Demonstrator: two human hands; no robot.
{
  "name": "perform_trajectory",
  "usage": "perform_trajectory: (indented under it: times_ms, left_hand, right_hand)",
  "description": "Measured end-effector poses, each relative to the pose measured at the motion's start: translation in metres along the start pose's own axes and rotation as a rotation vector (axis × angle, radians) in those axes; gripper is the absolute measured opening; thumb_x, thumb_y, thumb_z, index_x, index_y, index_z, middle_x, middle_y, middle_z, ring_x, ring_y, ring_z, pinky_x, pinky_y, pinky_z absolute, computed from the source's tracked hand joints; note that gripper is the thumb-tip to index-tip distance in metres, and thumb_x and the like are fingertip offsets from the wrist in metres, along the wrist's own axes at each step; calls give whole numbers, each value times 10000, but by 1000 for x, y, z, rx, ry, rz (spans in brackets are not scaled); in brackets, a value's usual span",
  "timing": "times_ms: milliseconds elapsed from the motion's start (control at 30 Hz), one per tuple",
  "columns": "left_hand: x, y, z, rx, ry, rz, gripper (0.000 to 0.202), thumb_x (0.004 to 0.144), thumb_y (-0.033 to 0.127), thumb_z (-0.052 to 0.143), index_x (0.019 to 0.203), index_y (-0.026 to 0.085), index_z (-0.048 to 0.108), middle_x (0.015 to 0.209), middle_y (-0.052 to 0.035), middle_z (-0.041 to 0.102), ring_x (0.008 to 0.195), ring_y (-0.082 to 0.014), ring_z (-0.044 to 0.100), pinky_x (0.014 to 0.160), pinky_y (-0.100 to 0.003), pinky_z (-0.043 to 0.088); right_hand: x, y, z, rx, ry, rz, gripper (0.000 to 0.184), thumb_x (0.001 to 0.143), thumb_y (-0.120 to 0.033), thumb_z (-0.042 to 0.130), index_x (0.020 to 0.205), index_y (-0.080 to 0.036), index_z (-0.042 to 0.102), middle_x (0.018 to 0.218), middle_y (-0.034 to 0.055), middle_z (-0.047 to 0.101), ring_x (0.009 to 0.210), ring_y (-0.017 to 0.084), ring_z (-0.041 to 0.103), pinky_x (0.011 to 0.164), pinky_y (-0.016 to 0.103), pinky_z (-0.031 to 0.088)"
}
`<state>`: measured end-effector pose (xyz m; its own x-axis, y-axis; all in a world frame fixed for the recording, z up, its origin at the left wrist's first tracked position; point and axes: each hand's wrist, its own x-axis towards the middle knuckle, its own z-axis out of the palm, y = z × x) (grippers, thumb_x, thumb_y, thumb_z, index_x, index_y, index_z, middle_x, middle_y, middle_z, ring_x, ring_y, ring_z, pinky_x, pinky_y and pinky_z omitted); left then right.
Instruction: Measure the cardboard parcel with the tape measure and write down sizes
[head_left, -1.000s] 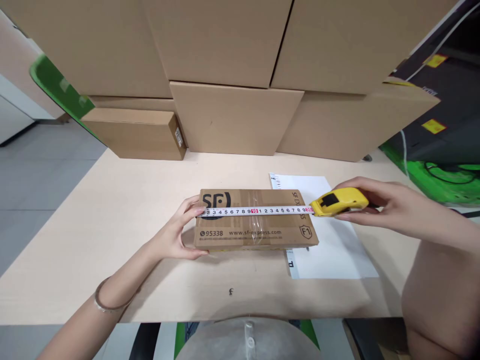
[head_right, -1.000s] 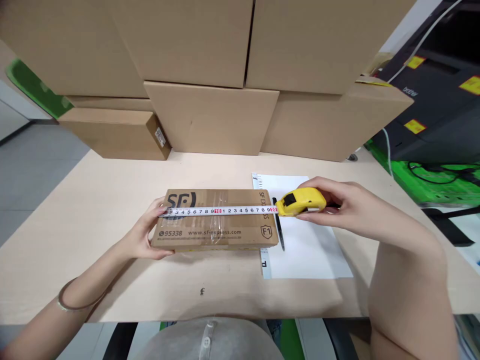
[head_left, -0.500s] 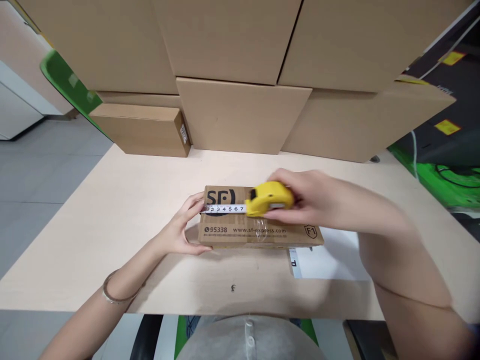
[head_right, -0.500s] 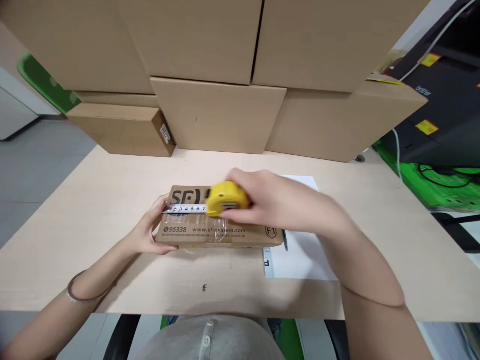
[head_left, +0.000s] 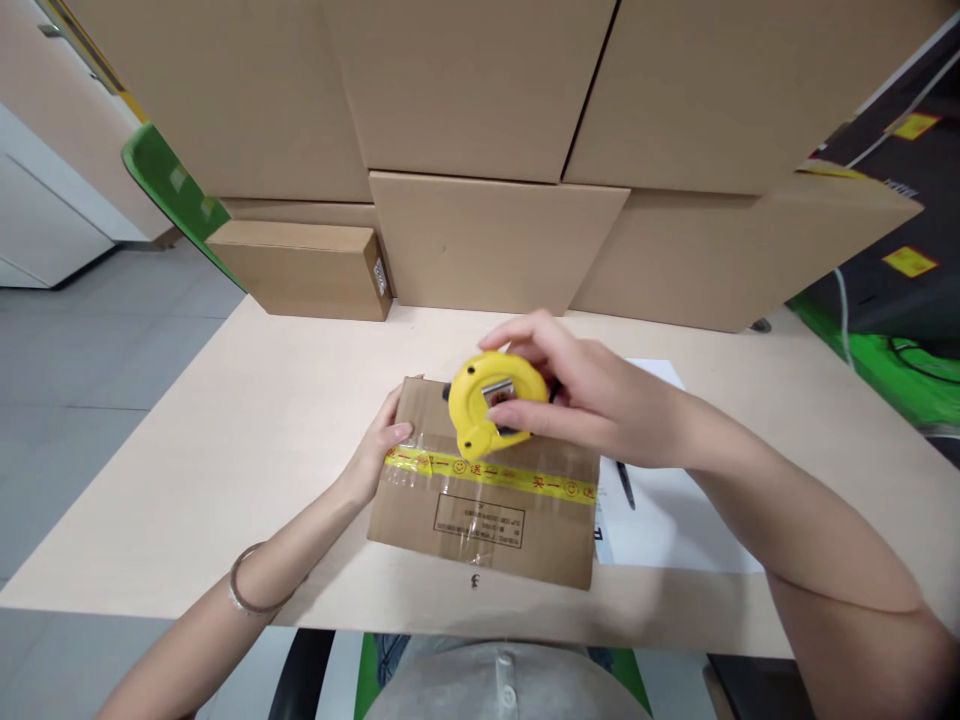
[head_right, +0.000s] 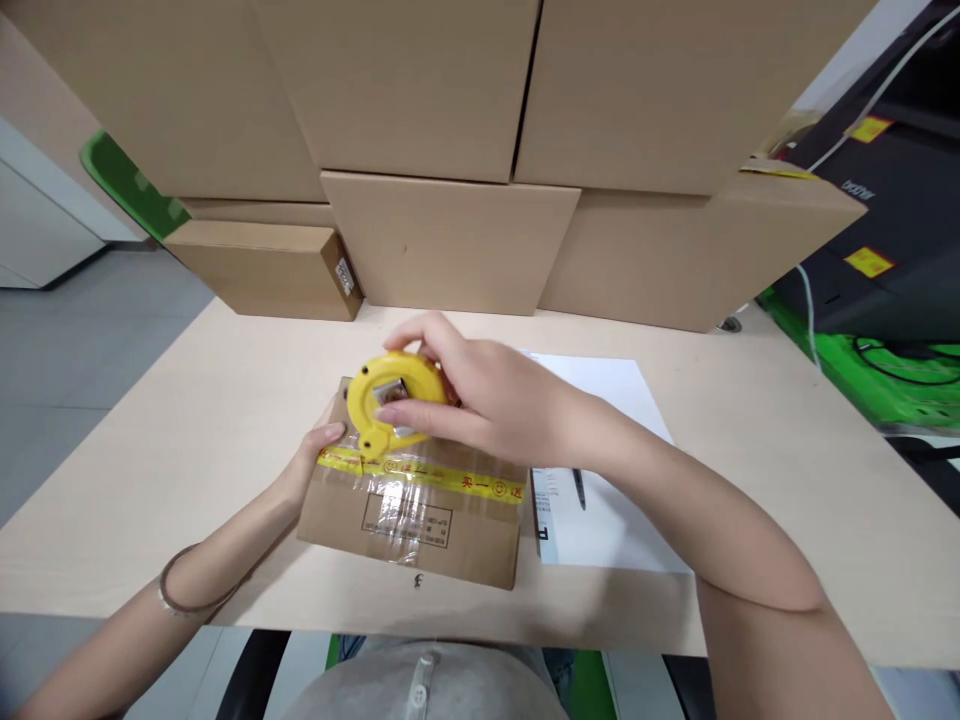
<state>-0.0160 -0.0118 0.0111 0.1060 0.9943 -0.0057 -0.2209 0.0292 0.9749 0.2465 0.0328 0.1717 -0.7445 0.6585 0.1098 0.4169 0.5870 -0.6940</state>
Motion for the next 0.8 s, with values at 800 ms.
perform_trajectory:
  times_ms: [800]
  left_hand:
    - [7,-22,4,33,179,-32,483,827,577,696,1184,269,585,1186,-30,663,1108,-286,638,953,-386,509]
  right_hand:
    - [-112,104,19,-500,-30,757,476,1046,-571,370,708,-256,485,716,101,685,664,299,640,637,390,396]
